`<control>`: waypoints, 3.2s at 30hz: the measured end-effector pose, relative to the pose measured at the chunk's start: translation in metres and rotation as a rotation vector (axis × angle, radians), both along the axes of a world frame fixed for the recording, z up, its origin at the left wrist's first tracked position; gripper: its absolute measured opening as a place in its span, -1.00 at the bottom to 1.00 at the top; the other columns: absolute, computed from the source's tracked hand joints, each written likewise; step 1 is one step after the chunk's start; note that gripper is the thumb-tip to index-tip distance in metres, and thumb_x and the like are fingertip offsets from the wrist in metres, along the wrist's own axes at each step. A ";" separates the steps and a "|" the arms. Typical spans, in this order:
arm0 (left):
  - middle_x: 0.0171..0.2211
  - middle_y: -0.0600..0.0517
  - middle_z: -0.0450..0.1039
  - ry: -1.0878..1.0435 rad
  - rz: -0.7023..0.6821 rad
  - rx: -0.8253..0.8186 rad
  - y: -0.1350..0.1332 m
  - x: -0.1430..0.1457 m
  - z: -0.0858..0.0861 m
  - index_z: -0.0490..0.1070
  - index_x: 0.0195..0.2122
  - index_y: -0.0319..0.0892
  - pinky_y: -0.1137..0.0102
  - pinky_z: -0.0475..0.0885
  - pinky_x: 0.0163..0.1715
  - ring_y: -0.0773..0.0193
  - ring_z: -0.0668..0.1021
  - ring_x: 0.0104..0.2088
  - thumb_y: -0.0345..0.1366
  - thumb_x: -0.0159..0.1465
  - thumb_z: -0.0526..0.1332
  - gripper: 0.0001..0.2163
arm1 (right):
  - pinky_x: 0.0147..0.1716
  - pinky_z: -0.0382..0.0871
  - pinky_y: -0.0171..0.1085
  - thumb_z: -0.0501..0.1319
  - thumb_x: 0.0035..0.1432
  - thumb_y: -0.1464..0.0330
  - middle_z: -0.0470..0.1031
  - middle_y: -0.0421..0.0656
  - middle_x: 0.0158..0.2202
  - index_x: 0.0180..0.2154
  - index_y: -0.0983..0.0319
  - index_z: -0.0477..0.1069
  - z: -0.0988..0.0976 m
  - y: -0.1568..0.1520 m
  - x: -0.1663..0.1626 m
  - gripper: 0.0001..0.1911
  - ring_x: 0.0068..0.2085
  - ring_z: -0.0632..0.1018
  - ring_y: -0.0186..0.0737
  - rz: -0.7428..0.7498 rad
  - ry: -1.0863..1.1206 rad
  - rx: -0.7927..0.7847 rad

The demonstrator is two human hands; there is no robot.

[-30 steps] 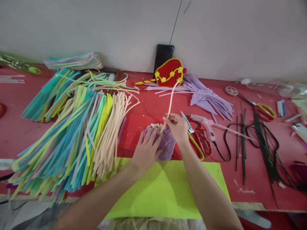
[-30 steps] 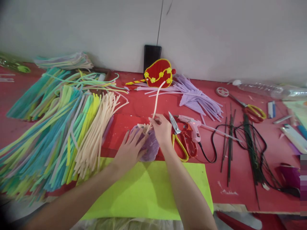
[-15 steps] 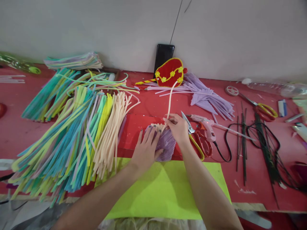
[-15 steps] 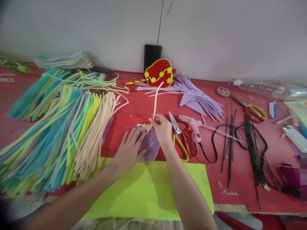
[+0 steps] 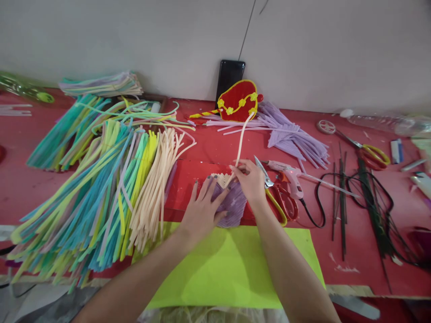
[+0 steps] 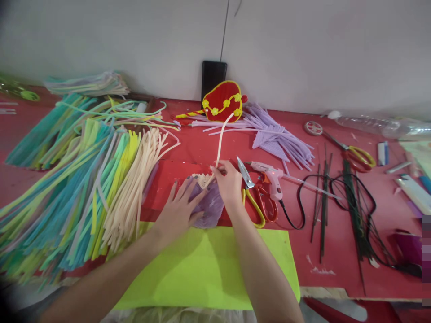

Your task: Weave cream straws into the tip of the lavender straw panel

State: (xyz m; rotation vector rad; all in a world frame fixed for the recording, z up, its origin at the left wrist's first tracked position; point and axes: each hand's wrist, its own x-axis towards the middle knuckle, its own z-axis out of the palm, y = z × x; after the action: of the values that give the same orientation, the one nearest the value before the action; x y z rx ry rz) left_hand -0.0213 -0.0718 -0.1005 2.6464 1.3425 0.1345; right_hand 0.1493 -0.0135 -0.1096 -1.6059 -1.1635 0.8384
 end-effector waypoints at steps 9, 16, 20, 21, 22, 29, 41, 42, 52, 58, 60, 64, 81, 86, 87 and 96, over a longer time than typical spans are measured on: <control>0.31 -0.17 0.03 0.012 -0.058 0.003 0.006 -0.006 0.004 0.09 0.26 -0.03 -0.13 0.00 0.21 -0.05 0.02 0.32 -0.04 0.30 0.06 -0.49 | -0.33 0.40 -0.19 0.25 0.03 0.27 0.48 -0.22 -0.48 -0.28 0.20 0.44 -0.002 -0.004 0.003 -0.81 -0.44 0.50 -0.24 -0.043 -0.148 0.026; 0.31 -0.13 0.04 0.015 -0.055 0.019 0.007 -0.008 0.005 0.12 0.25 -0.07 -0.12 0.02 0.22 -0.03 0.02 0.32 -0.05 0.31 0.05 -0.50 | -0.29 0.38 -0.23 0.25 0.02 0.37 0.46 -0.20 -0.41 -0.38 0.21 0.43 0.002 -0.006 0.005 -0.94 -0.40 0.47 -0.29 -0.041 -0.350 0.142; 0.31 -0.13 0.04 0.022 -0.057 0.023 0.007 -0.007 0.006 0.14 0.24 -0.08 -0.12 0.02 0.22 -0.04 0.03 0.32 -0.05 0.31 0.04 -0.51 | -0.30 0.37 -0.23 0.23 0.04 0.37 0.45 -0.21 -0.43 -0.35 0.21 0.42 -0.001 -0.007 0.006 -0.92 -0.42 0.46 -0.29 -0.059 -0.385 0.120; 0.31 -0.13 0.04 0.022 -0.058 0.023 0.007 -0.007 0.006 0.14 0.24 -0.08 -0.12 0.02 0.22 -0.04 0.03 0.32 -0.05 0.31 0.03 -0.51 | -0.30 0.37 -0.23 0.23 0.04 0.37 0.45 -0.21 -0.44 -0.34 0.21 0.42 -0.002 -0.007 0.006 -0.91 -0.42 0.46 -0.28 -0.068 -0.384 0.110; 0.31 -0.13 0.04 0.021 -0.058 0.021 0.007 -0.007 0.006 0.15 0.24 -0.08 -0.12 0.01 0.22 -0.03 0.03 0.32 -0.05 0.31 0.02 -0.51 | -0.30 0.37 -0.23 0.23 0.04 0.37 0.44 -0.21 -0.44 -0.33 0.21 0.41 -0.002 -0.007 0.006 -0.91 -0.42 0.46 -0.28 -0.077 -0.381 0.101; 0.30 -0.13 0.06 0.013 -0.053 0.012 0.007 -0.007 0.005 0.17 0.22 -0.07 -0.11 0.01 0.22 -0.04 0.03 0.32 -0.05 0.31 0.04 -0.52 | -0.33 0.37 -0.26 0.24 0.01 0.40 0.43 -0.22 -0.44 -0.34 0.21 0.38 -0.002 -0.009 0.007 -0.90 -0.42 0.45 -0.29 -0.077 -0.360 0.054; 0.29 -0.16 0.08 -0.015 -0.055 0.013 0.008 -0.006 0.004 0.18 0.21 -0.08 -0.13 0.02 0.21 -0.05 0.04 0.32 -0.07 0.32 0.03 -0.54 | -0.28 0.37 -0.17 0.19 0.08 0.35 0.48 -0.18 -0.41 0.02 0.19 0.30 -0.005 -0.010 0.007 -0.58 -0.39 0.48 -0.20 -0.081 -0.460 0.061; 0.29 -0.16 0.07 -0.019 -0.057 0.018 0.008 -0.006 0.004 0.17 0.22 -0.08 -0.13 0.02 0.21 -0.05 0.04 0.32 -0.07 0.32 0.03 -0.54 | -0.28 0.37 -0.17 0.18 0.09 0.34 0.48 -0.17 -0.41 0.02 0.19 0.31 -0.005 -0.010 0.008 -0.59 -0.38 0.48 -0.19 -0.071 -0.473 0.063; 0.28 -0.16 0.10 -0.031 -0.072 -0.002 0.010 -0.009 0.008 0.16 0.21 -0.14 -0.13 -0.02 0.22 -0.04 0.06 0.31 -0.07 0.33 0.00 -0.53 | -0.23 0.32 -0.15 0.14 0.15 0.29 0.50 -0.10 -0.32 -0.23 0.19 0.47 -0.006 -0.010 0.009 -0.81 -0.34 0.48 -0.15 -0.018 -0.615 0.062; 0.26 -0.14 0.14 -0.026 -0.066 0.020 0.011 -0.008 0.007 0.19 0.20 -0.12 -0.12 -0.02 0.23 -0.02 0.09 0.30 -0.09 0.34 0.00 -0.56 | -0.24 0.31 -0.16 0.15 0.16 0.33 0.49 -0.10 -0.33 -0.26 0.20 0.47 -0.006 -0.010 0.007 -0.85 -0.32 0.47 -0.14 -0.012 -0.656 0.056; 0.26 -0.13 0.14 -0.022 -0.068 0.023 0.011 -0.008 0.006 0.18 0.20 -0.11 -0.11 -0.02 0.23 -0.02 0.08 0.31 -0.10 0.34 0.00 -0.56 | -0.23 0.32 -0.14 0.13 0.18 0.32 0.49 -0.10 -0.33 -0.26 0.19 0.47 -0.004 -0.010 0.008 -0.83 -0.30 0.48 -0.12 -0.011 -0.671 0.067; 0.27 -0.13 0.13 -0.014 -0.067 0.027 0.011 -0.009 0.004 0.17 0.21 -0.10 -0.12 -0.01 0.23 -0.02 0.06 0.31 -0.09 0.34 -0.01 -0.55 | -0.15 0.34 -0.10 0.12 0.20 0.29 0.49 -0.08 -0.30 -0.27 0.19 0.49 0.006 -0.015 0.011 -0.81 -0.23 0.48 -0.09 -0.018 -0.709 0.148; 0.30 -0.11 0.07 -0.055 -0.078 0.013 0.011 -0.010 0.007 0.14 0.22 -0.10 -0.11 0.02 0.22 -0.02 0.06 0.31 -0.10 0.34 0.00 -0.55 | 0.20 0.12 0.07 0.10 0.24 0.22 0.33 -0.06 0.16 0.09 0.12 0.35 0.002 -0.066 0.027 -0.61 0.24 0.26 -0.07 0.502 -1.013 0.322; 0.29 -0.13 0.09 -0.064 -0.083 0.008 0.012 -0.010 0.006 0.16 0.22 -0.10 -0.11 0.03 0.22 -0.01 0.06 0.31 -0.10 0.34 0.01 -0.55 | 0.20 0.11 0.09 0.10 0.24 0.18 0.35 -0.09 0.16 0.08 0.09 0.35 0.002 -0.066 0.027 -0.60 0.23 0.28 -0.07 0.504 -0.974 0.298; 0.28 -0.13 0.09 -0.066 -0.081 0.008 0.012 -0.010 0.006 0.16 0.21 -0.10 -0.11 0.03 0.21 -0.02 0.06 0.31 -0.09 0.34 0.00 -0.55 | 0.20 0.12 0.08 0.10 0.24 0.18 0.34 -0.10 0.16 0.09 0.09 0.35 0.002 -0.066 0.028 -0.60 0.23 0.28 -0.08 0.504 -0.964 0.295; 0.29 -0.12 0.08 -0.050 -0.076 -0.002 0.011 -0.010 0.006 0.17 0.21 -0.09 -0.12 0.03 0.21 -0.04 0.06 0.31 -0.07 0.34 -0.02 -0.56 | 0.24 0.02 0.13 0.08 0.23 0.12 0.33 -0.11 0.17 0.10 0.10 0.33 0.004 -0.065 0.027 -0.56 0.25 0.23 -0.04 0.515 -0.991 0.263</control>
State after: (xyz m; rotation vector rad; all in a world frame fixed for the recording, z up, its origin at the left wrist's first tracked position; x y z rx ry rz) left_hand -0.0315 -0.0603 -0.0946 2.6691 1.2246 0.1878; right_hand 0.1766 -0.0787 -0.1056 -1.5232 -2.3381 0.1044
